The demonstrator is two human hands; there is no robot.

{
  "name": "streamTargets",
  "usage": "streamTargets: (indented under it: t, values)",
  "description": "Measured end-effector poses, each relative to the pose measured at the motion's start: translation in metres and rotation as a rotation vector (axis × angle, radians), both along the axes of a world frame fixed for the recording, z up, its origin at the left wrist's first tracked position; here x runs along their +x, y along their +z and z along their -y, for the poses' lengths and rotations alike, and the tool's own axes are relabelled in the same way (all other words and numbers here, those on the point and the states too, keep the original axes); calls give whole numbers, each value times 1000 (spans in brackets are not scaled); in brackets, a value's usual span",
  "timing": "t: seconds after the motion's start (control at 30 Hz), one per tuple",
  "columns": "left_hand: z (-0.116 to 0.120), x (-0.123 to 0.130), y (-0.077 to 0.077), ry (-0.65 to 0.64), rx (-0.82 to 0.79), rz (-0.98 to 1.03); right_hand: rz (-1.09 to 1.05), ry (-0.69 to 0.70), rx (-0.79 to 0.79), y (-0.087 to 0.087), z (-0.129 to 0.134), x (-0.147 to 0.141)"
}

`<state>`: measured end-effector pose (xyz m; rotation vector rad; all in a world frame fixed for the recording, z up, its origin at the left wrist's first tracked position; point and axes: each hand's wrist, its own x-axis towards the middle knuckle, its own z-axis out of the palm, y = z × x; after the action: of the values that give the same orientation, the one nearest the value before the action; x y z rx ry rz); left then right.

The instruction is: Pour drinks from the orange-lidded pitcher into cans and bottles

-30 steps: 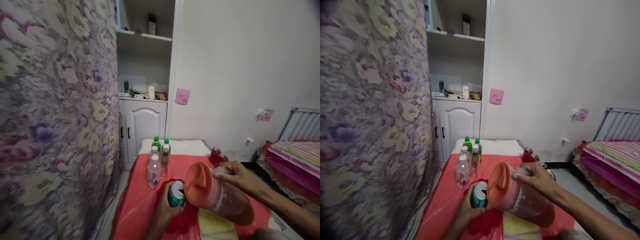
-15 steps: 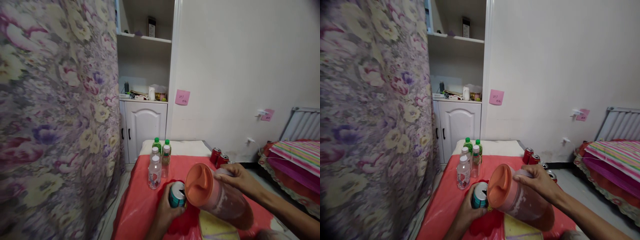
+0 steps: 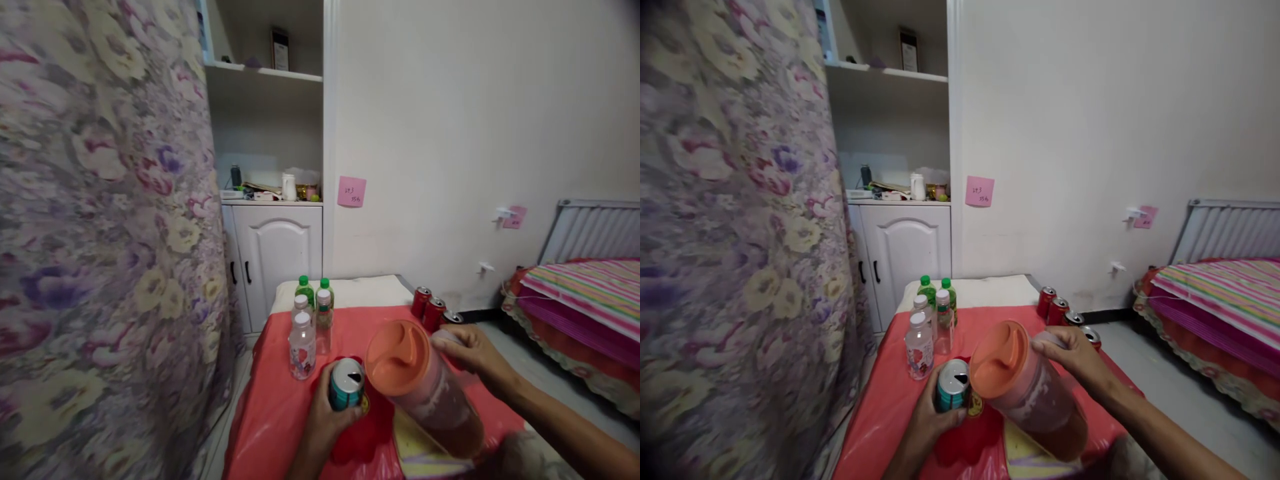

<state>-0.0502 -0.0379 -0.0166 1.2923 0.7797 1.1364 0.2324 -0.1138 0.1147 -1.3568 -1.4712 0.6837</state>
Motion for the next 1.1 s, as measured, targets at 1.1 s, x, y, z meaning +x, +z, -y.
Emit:
streamTargets:
  t: [1.1]
  values:
    - [-18,1,-28,225,-24,-107,-527,-383,287,-114,-29,28]
